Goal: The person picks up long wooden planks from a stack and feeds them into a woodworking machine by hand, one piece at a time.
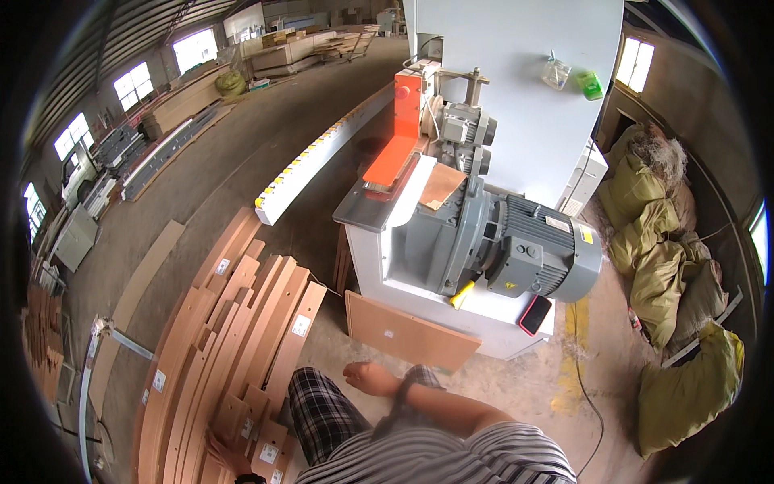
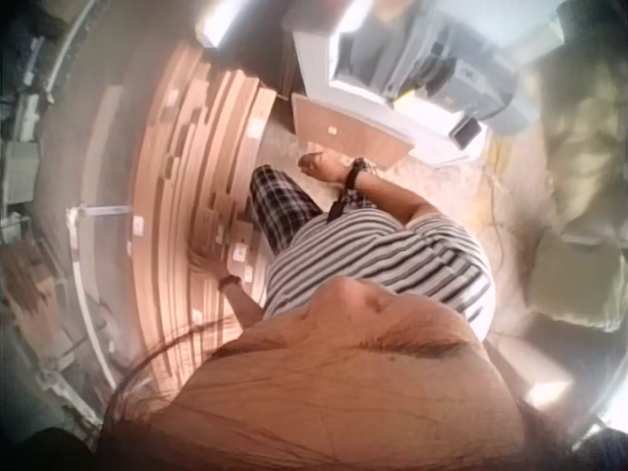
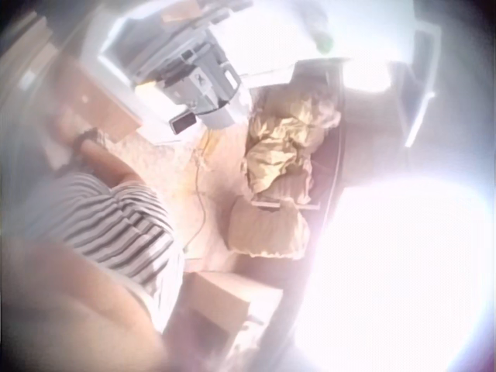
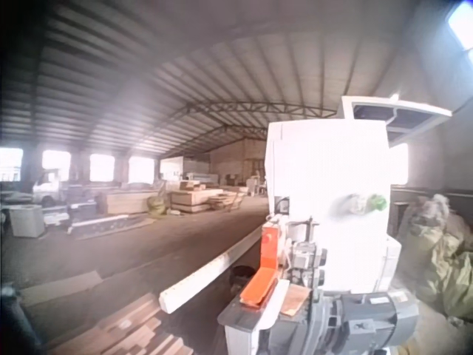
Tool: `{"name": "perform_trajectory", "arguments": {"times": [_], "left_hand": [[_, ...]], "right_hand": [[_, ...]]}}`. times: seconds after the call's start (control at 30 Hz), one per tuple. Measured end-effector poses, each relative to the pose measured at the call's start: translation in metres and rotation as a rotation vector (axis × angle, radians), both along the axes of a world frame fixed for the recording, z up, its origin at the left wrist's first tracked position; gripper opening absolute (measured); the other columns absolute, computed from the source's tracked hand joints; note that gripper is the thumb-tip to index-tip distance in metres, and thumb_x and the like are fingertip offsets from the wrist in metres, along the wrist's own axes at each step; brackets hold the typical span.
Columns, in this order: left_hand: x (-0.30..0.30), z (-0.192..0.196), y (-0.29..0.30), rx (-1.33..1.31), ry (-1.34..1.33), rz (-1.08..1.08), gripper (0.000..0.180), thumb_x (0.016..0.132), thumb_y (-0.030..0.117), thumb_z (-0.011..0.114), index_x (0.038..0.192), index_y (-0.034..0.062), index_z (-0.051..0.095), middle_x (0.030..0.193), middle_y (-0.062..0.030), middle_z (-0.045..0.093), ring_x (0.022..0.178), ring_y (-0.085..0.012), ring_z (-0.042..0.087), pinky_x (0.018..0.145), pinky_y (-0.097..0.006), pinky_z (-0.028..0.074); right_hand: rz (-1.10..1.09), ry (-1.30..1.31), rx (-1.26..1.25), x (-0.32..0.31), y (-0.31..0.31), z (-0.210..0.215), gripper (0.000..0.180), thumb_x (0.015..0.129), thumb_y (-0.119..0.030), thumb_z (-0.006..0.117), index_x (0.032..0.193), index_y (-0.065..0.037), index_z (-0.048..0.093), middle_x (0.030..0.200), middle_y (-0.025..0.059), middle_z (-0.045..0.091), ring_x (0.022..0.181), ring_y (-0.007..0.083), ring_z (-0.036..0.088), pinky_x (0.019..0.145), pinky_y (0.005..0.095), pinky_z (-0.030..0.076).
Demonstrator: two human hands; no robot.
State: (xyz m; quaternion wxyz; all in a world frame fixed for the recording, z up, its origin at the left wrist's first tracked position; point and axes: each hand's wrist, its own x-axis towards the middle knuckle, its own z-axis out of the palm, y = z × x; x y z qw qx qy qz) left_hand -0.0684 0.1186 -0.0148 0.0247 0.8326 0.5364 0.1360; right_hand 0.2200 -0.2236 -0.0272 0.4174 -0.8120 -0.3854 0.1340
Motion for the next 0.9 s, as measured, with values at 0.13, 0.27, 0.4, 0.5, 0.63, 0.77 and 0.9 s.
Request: {"name": "perform_trajectory", "arguments": {"times": [0.13,0.27,0.4,0.5,0.63,0.77,0.9], "left_hand": [[-0.005,-0.016,0.009,0.058,0.021,0.0,0.045,0.101,0.031,0.042,0.142,0.0131,0.037,0.147,-0.0086,0.034,0.133,-0.0298,0.034,0.104,-0.05,0.031],[0.003,-0.004,-0.003,0.062,0.074,0.016,0.046,0.102,0.035,0.035,0.143,0.0133,0.036,0.148,-0.0083,0.034,0.134,-0.029,0.033,0.104,-0.05,0.03],[0.005,-0.002,-0.004,0.023,0.149,0.078,0.047,0.103,0.038,0.03,0.143,0.0143,0.035,0.147,-0.0079,0.033,0.135,-0.0283,0.031,0.105,-0.05,0.028],[0.001,-0.009,0.0,0.038,0.14,0.08,0.046,0.104,0.037,0.029,0.143,0.0147,0.035,0.147,-0.0075,0.033,0.135,-0.028,0.031,0.105,-0.05,0.028],[0.003,-0.004,-0.004,0.049,0.129,0.073,0.045,0.104,0.036,0.03,0.143,0.0146,0.036,0.147,-0.0069,0.034,0.134,-0.028,0.032,0.104,-0.05,0.029],[0.01,-0.002,-0.007,0.041,0.112,0.067,0.045,0.103,0.036,0.032,0.142,0.0137,0.036,0.146,-0.0075,0.035,0.135,-0.0288,0.032,0.104,-0.05,0.029],[0.001,-0.004,-0.006,0.094,0.061,0.029,0.045,0.102,0.034,0.037,0.141,0.0128,0.038,0.146,-0.0087,0.035,0.134,-0.0299,0.032,0.104,-0.05,0.03]], "right_hand": [[0.015,0.027,0.002,-0.001,0.001,0.004,0.019,0.086,-0.016,0.06,0.101,-0.005,0.063,0.098,0.0147,0.066,0.091,0.0323,0.063,0.08,0.0397,0.051],[0.013,-0.034,0.091,0.007,0.001,0.0,0.018,0.086,-0.016,0.06,0.1,-0.005,0.064,0.093,0.0146,0.066,0.087,0.0324,0.064,0.077,0.04,0.051],[-0.072,-0.03,0.095,0.026,-0.001,-0.005,0.017,0.087,-0.017,0.061,0.097,-0.004,0.065,0.087,0.0149,0.067,0.084,0.0318,0.065,0.074,0.0394,0.052],[-0.12,-0.063,0.063,0.052,-0.003,0.02,0.016,0.089,-0.016,0.059,0.096,-0.003,0.066,0.092,0.0144,0.067,0.082,0.0293,0.065,0.073,0.037,0.052],[-0.289,0.201,0.216,0.098,-0.009,0.033,0.017,0.09,-0.014,0.059,0.098,-0.001,0.066,0.089,0.011,0.068,0.082,0.0212,0.065,0.073,0.0337,0.051],[-0.667,0.056,0.404,0.157,-0.014,0.055,0.014,0.091,-0.013,0.058,0.096,0.0,0.062,0.084,0.0105,0.065,0.077,0.021,0.06,0.071,0.0316,0.048],[-0.796,-0.679,0.372,0.204,-0.006,0.148,0.029,0.08,-0.003,0.061,0.109,-0.001,0.055,0.109,0.021,0.054,0.101,0.0383,0.054,0.086,0.0423,0.045]]}}
